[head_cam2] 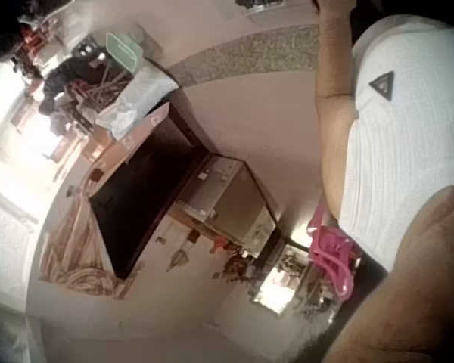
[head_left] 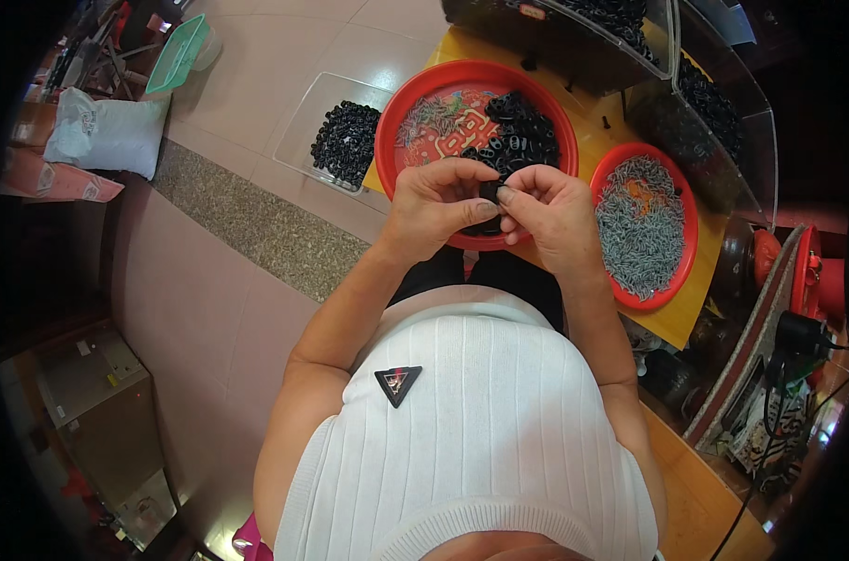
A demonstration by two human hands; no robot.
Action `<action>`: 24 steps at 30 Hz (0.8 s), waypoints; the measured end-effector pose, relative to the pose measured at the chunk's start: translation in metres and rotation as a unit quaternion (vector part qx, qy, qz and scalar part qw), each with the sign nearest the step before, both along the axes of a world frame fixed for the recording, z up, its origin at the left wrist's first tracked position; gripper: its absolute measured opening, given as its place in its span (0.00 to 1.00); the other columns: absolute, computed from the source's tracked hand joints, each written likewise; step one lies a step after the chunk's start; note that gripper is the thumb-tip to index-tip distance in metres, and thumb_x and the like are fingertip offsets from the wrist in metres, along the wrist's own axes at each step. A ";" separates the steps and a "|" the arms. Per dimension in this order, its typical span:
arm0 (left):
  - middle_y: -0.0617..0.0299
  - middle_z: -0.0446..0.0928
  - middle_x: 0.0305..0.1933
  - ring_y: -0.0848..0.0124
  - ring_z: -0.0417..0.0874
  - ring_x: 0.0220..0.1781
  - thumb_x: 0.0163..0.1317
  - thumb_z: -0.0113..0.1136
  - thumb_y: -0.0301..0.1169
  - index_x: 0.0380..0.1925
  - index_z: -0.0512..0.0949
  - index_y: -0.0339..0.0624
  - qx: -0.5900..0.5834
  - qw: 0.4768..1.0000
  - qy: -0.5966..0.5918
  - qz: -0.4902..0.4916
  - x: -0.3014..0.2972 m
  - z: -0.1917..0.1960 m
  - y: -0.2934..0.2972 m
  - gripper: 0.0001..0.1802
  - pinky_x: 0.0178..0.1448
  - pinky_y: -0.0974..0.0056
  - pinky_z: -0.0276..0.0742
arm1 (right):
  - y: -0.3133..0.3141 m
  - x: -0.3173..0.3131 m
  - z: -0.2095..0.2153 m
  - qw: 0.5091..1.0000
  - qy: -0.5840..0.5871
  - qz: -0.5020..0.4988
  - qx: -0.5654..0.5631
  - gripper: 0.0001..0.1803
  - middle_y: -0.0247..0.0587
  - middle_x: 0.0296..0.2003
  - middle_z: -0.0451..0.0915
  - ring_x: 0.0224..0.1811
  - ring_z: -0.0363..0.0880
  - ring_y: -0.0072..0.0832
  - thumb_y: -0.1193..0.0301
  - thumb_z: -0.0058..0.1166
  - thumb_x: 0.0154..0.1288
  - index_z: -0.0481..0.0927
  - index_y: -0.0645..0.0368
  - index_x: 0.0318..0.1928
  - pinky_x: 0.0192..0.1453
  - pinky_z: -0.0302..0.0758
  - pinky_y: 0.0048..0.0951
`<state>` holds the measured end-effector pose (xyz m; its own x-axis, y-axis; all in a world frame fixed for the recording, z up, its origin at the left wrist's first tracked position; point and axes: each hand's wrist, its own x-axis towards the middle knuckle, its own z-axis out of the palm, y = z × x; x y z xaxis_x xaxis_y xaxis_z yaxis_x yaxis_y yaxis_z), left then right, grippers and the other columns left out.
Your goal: The person assembles small black plastic buckles by hand at a workstation.
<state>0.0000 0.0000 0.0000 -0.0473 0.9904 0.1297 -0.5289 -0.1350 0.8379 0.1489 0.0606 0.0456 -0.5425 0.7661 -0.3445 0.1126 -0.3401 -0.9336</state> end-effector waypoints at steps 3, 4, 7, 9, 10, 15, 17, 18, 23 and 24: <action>0.57 0.76 0.35 0.73 0.78 0.37 0.50 0.58 0.16 0.40 0.73 0.30 -0.011 1.000 -0.020 0.007 0.000 0.000 -0.001 0.15 0.43 0.70 0.76 | 0.002 0.001 -0.003 0.996 0.072 -0.005 -0.046 0.05 0.38 0.23 0.76 0.21 0.76 0.19 0.77 0.53 0.56 0.73 0.66 0.33 0.23 0.75 0.16; 0.56 0.77 0.36 0.73 0.78 0.37 0.48 0.59 0.16 0.40 0.73 0.31 -0.013 1.000 -0.028 0.005 0.001 0.000 -0.001 0.16 0.44 0.70 0.76 | 0.004 0.003 -0.007 0.991 0.111 0.007 -0.073 0.05 0.38 0.23 0.76 0.21 0.76 0.19 0.78 0.52 0.56 0.73 0.66 0.34 0.23 0.76 0.16; 0.56 0.77 0.36 0.72 0.78 0.37 0.47 0.60 0.16 0.40 0.73 0.31 -0.016 0.999 -0.040 0.001 0.002 0.001 -0.001 0.17 0.44 0.70 0.76 | 0.008 0.008 -0.016 0.978 0.167 0.025 -0.121 0.05 0.39 0.24 0.76 0.22 0.76 0.20 0.78 0.52 0.57 0.73 0.66 0.34 0.24 0.76 0.18; 0.56 0.77 0.36 0.72 0.78 0.36 0.47 0.60 0.16 0.40 0.73 0.31 -0.015 0.999 -0.044 0.000 0.002 0.000 0.000 0.16 0.44 0.70 0.76 | 0.008 0.009 -0.021 0.972 0.185 0.032 -0.142 0.06 0.39 0.24 0.76 0.22 0.76 0.21 0.77 0.52 0.57 0.73 0.66 0.34 0.24 0.77 0.18; 0.56 0.77 0.36 0.73 0.79 0.36 0.47 0.60 0.16 0.40 0.73 0.31 -0.013 0.999 -0.035 0.002 0.003 0.000 0.000 0.16 0.43 0.70 0.76 | 0.008 0.008 -0.023 0.967 0.204 0.032 -0.152 0.06 0.39 0.24 0.76 0.22 0.77 0.21 0.76 0.53 0.56 0.73 0.65 0.34 0.24 0.77 0.18; 0.56 0.77 0.36 0.73 0.79 0.36 0.47 0.60 0.16 0.39 0.74 0.31 0.006 1.000 -0.029 0.001 0.003 0.003 0.001 0.16 0.42 0.71 0.76 | 0.005 0.005 -0.028 0.956 0.242 0.021 -0.165 0.07 0.38 0.23 0.77 0.22 0.78 0.22 0.75 0.54 0.56 0.73 0.64 0.34 0.24 0.78 0.18; 0.58 0.77 0.32 0.76 0.78 0.32 0.48 0.58 0.15 0.37 0.74 0.30 0.004 1.000 0.014 0.017 0.004 0.007 0.001 0.13 0.37 0.73 0.76 | 0.004 0.004 -0.029 0.951 0.254 0.025 -0.176 0.07 0.38 0.23 0.76 0.21 0.77 0.22 0.74 0.54 0.56 0.73 0.64 0.34 0.24 0.78 0.19; 0.58 0.77 0.32 0.76 0.78 0.32 0.48 0.58 0.15 0.37 0.74 0.30 0.003 1.000 0.013 0.018 0.003 0.005 0.001 0.13 0.37 0.73 0.76 | 0.005 0.004 -0.029 0.951 0.253 0.026 -0.176 0.07 0.38 0.23 0.76 0.21 0.77 0.22 0.74 0.54 0.56 0.73 0.64 0.34 0.24 0.78 0.19; 0.61 0.76 0.29 0.80 0.75 0.29 0.47 0.60 0.15 0.34 0.76 0.31 0.006 0.997 0.072 0.029 0.002 0.004 0.002 0.12 0.32 0.77 0.73 | 0.008 0.007 -0.029 0.951 0.236 0.049 -0.193 0.06 0.38 0.22 0.76 0.21 0.77 0.22 0.74 0.54 0.56 0.73 0.63 0.32 0.24 0.78 0.19; 0.61 0.76 0.29 0.80 0.75 0.29 0.47 0.60 0.15 0.34 0.76 0.31 0.006 0.997 0.072 0.030 0.001 0.003 0.002 0.12 0.32 0.77 0.73 | 0.008 0.007 -0.029 0.951 0.235 0.049 -0.194 0.06 0.38 0.22 0.76 0.21 0.77 0.22 0.74 0.54 0.56 0.73 0.63 0.32 0.24 0.78 0.19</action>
